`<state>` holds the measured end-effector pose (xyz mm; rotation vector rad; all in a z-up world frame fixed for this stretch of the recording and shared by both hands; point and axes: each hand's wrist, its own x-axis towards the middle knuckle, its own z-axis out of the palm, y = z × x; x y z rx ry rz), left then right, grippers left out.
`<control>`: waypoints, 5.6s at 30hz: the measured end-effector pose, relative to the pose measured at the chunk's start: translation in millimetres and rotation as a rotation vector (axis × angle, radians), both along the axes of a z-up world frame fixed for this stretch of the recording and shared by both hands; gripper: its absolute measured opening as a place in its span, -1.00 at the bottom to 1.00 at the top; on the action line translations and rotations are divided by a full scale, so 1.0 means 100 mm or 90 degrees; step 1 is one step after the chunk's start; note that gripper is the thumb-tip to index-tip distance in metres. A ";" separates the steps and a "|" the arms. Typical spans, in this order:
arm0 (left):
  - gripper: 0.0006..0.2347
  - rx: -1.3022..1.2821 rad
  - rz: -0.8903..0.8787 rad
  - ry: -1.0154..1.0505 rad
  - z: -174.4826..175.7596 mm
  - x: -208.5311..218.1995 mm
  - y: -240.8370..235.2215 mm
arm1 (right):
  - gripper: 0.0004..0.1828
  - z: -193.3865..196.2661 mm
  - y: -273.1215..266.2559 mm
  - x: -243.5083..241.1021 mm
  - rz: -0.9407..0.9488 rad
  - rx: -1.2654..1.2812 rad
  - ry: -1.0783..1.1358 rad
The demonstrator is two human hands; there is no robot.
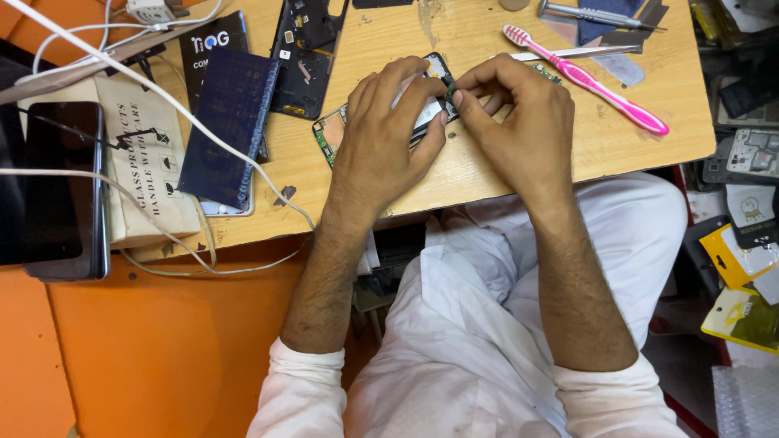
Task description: The person repairs a smartphone by removing the back cover, disconnecting the battery, and using tweezers to clean and reattach a small circuit board. They apply adhesive, clean the board with a toothbrush, and reconnect the battery before closing the device.
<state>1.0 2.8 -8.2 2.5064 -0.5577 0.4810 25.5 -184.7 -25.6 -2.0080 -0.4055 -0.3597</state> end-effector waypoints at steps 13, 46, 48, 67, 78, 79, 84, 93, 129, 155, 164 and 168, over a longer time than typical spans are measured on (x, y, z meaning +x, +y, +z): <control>-0.84 0.009 -0.005 -0.030 -0.03 0.03 0.00 | -0.88 0.03 -0.02 -0.04 -0.012 -0.014 0.015; -0.40 0.129 0.084 -0.035 -0.03 -0.04 -0.02 | -0.89 0.03 -0.02 -0.03 -0.023 -0.036 -0.025; -0.32 0.103 0.071 -0.032 -0.04 -0.03 -0.02 | -0.91 0.03 -0.01 -0.02 -0.027 -0.036 -0.022; -0.28 0.091 0.034 -0.176 0.00 -0.09 -0.07 | -0.70 -0.01 -0.12 -0.04 0.122 0.232 0.110; -0.39 0.113 0.034 -0.189 -0.03 -0.11 -0.08 | -0.75 -0.10 -0.20 0.00 0.228 0.343 0.087; -0.38 0.109 0.035 -0.187 -0.03 -0.10 -0.08 | -0.73 -0.10 -0.20 0.00 0.227 0.347 0.100; -0.44 0.131 0.034 -0.190 -0.02 -0.13 -0.11 | -0.69 -0.06 -0.19 -0.02 0.228 0.360 0.112; -0.54 0.134 0.015 -0.190 -0.05 -0.13 -0.11 | -0.69 -0.06 -0.19 -0.02 0.227 0.365 0.119; -0.50 0.112 -0.031 -0.252 -0.14 -0.11 -0.11 | -0.72 -0.10 -0.19 -0.05 0.198 0.334 0.141; -0.64 0.079 0.000 -0.103 -0.12 0.00 -0.14 | -0.96 -0.13 -0.13 -0.06 -0.020 0.105 -0.038; -0.70 0.148 -0.004 -0.093 0.10 0.08 -0.05 | -0.97 -0.12 -0.14 -0.04 -0.046 0.212 -0.021; -0.83 0.186 0.115 -0.062 0.26 0.46 0.16 | -0.96 -0.10 -0.15 -0.03 -0.045 0.236 -0.027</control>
